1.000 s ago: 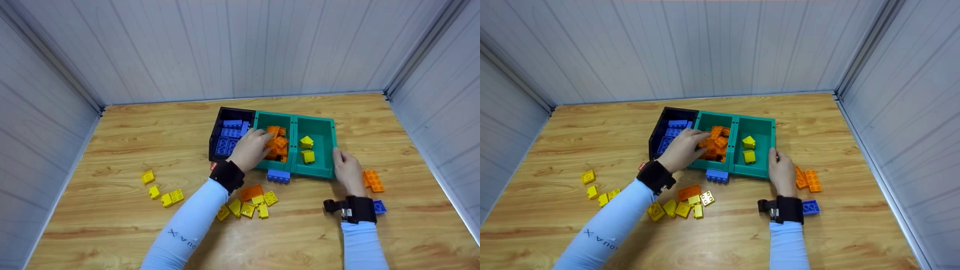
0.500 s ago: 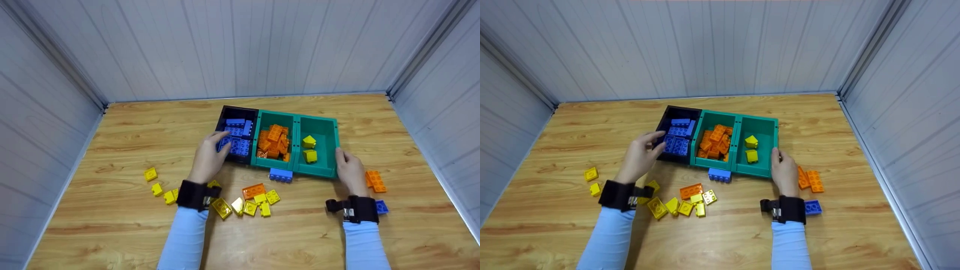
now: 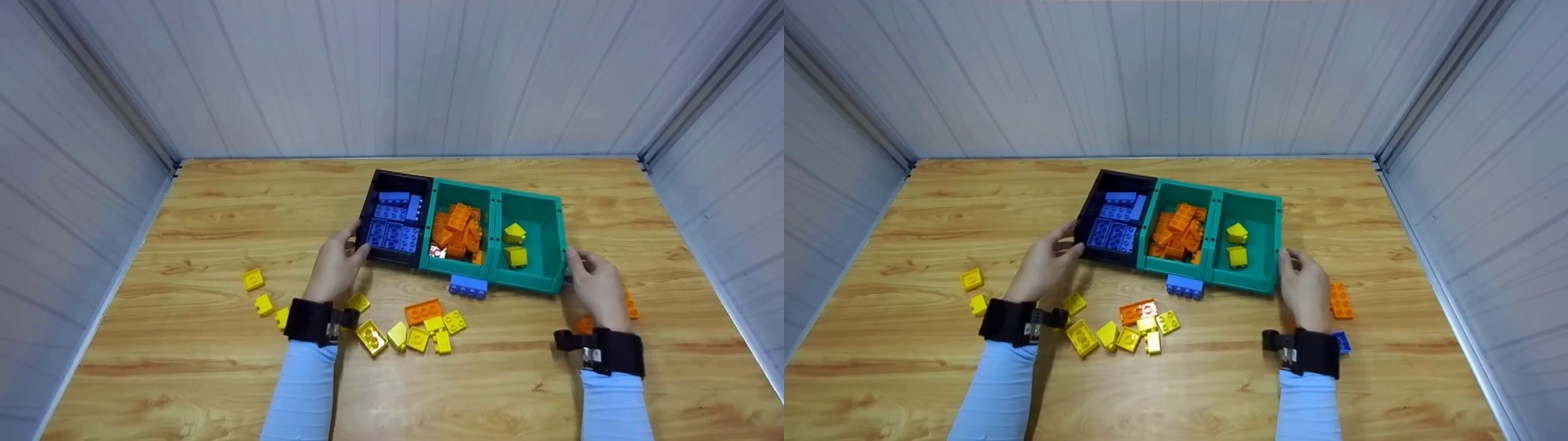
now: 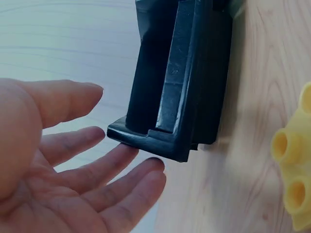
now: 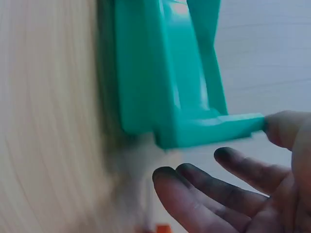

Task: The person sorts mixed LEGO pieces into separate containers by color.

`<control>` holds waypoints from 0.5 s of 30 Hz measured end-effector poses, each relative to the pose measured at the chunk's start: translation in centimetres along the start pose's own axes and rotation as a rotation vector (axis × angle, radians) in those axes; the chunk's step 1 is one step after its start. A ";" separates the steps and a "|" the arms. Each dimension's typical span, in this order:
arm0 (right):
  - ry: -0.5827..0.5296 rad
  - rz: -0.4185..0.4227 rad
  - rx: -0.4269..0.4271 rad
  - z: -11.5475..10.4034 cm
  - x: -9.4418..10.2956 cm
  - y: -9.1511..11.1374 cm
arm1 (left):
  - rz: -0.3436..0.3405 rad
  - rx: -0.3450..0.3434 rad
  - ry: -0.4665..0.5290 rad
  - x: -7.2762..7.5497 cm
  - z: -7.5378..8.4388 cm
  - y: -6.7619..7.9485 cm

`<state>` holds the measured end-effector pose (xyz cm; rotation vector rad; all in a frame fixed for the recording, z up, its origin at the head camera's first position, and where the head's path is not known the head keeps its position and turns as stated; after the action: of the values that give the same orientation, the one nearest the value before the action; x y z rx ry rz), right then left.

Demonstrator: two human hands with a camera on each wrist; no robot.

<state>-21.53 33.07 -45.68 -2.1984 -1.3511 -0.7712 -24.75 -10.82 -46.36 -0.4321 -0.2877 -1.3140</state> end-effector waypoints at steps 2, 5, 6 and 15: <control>0.037 0.087 0.009 0.2 1.3 0.4 | -0.003 0.000 0.009 -0.3 0.2 0.0; 0.115 0.216 0.023 0.8 3.3 1.0 | -0.009 -0.003 0.026 -0.6 0.2 0.1; 0.143 0.242 0.030 1.1 3.9 1.3 | -0.012 -0.002 0.029 -0.7 0.2 0.1; 0.324 0.178 0.144 4.6 6.0 2.1 | -0.039 -0.030 0.028 -0.3 -0.1 0.1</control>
<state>-16.40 39.00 -45.36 -1.9491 -1.0051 -0.8868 -24.69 -10.57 -46.60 -0.4351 -0.2540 -1.3632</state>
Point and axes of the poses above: each hand's wrist, its own y-axis away from the middle knuckle, its own x-axis out of the back of the hand, z = x × y, the point moved 3 cm from there along -y, towards the middle knuckle, and after that the axes turned 15 degrees about z, right-handed, at the moved point
